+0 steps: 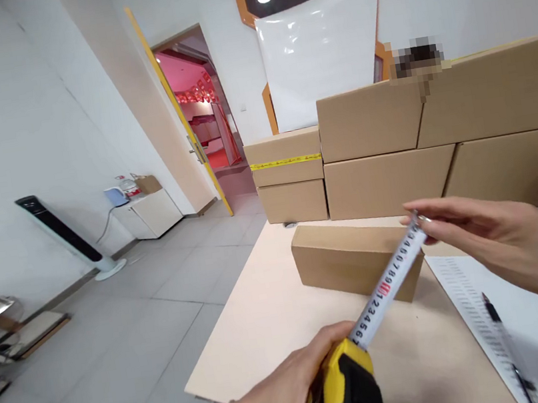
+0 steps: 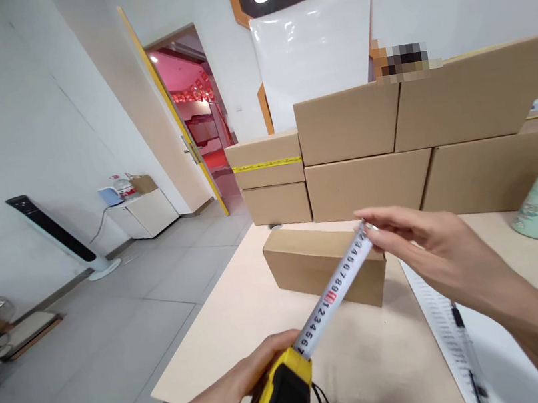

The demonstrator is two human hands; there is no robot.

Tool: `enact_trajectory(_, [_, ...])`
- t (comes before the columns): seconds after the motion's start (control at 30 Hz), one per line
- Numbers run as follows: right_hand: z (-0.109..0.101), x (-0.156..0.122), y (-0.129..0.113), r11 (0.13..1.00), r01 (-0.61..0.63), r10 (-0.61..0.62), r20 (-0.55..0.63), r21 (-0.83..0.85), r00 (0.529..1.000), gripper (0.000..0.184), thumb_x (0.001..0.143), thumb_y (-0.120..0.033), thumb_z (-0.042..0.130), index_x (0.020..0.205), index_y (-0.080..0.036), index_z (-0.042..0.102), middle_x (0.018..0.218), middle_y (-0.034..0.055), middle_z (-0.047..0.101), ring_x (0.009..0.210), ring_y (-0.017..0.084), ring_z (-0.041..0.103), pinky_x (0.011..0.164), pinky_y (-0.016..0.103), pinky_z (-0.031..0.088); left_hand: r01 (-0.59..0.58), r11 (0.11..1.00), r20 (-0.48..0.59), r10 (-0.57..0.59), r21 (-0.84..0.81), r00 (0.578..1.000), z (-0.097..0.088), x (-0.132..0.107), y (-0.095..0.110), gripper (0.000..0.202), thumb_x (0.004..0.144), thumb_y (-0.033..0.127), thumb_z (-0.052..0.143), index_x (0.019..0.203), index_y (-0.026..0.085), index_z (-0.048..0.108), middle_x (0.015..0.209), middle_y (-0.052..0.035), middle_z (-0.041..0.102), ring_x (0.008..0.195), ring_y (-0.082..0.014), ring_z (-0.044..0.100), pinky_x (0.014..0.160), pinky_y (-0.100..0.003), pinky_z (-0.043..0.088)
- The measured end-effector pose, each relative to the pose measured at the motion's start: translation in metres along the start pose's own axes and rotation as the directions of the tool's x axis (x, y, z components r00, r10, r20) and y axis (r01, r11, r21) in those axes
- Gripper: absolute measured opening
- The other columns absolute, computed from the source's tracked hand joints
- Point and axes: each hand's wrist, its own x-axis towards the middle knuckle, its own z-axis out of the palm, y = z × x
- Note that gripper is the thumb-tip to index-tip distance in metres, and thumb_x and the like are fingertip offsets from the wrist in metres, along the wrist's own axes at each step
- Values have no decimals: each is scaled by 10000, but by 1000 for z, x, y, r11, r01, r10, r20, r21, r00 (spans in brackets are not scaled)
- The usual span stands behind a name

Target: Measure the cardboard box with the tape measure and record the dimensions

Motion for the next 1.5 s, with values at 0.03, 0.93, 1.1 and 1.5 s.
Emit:
enact_trajectory(0.03, [-6,-14,5,999,0,0,-10,-46,1000,328,801,-543,625,1072,-377,707,1040,20,757,877,299,721,718,422,612,31,993,-10,-30,112,999,-3,-5,1,905,663,370,737,1475,245,356,1182,-88,569,1077,-311,539,999,-428,380])
enact_trajectory(0.93, [15,-137,100,648,-467,528,-86,-601,845,250,899,-504,418,819,-271,462,597,-8,637,534,244,620,468,320,387,37,638,-35,-16,769,999,-10,71,-80,842,578,192,586,1391,187,369,1263,-172,516,1136,-401,444,835,-461,366])
enact_trajectory(1.1, [18,-134,120,732,-424,519,33,-533,854,107,865,-304,424,892,-246,510,528,-23,582,522,228,567,530,325,371,114,473,-45,-156,874,987,-14,82,-72,834,601,240,532,1401,181,300,1305,-164,501,1177,-354,475,843,-461,429])
enact_trajectory(1.5, [-33,-135,111,777,-460,571,-174,429,802,392,734,-535,720,1001,-249,685,1030,107,756,978,300,689,823,386,532,40,300,-78,114,953,990,-14,81,-75,838,617,278,621,1402,142,362,1296,-154,557,1181,-345,506,994,-502,418])
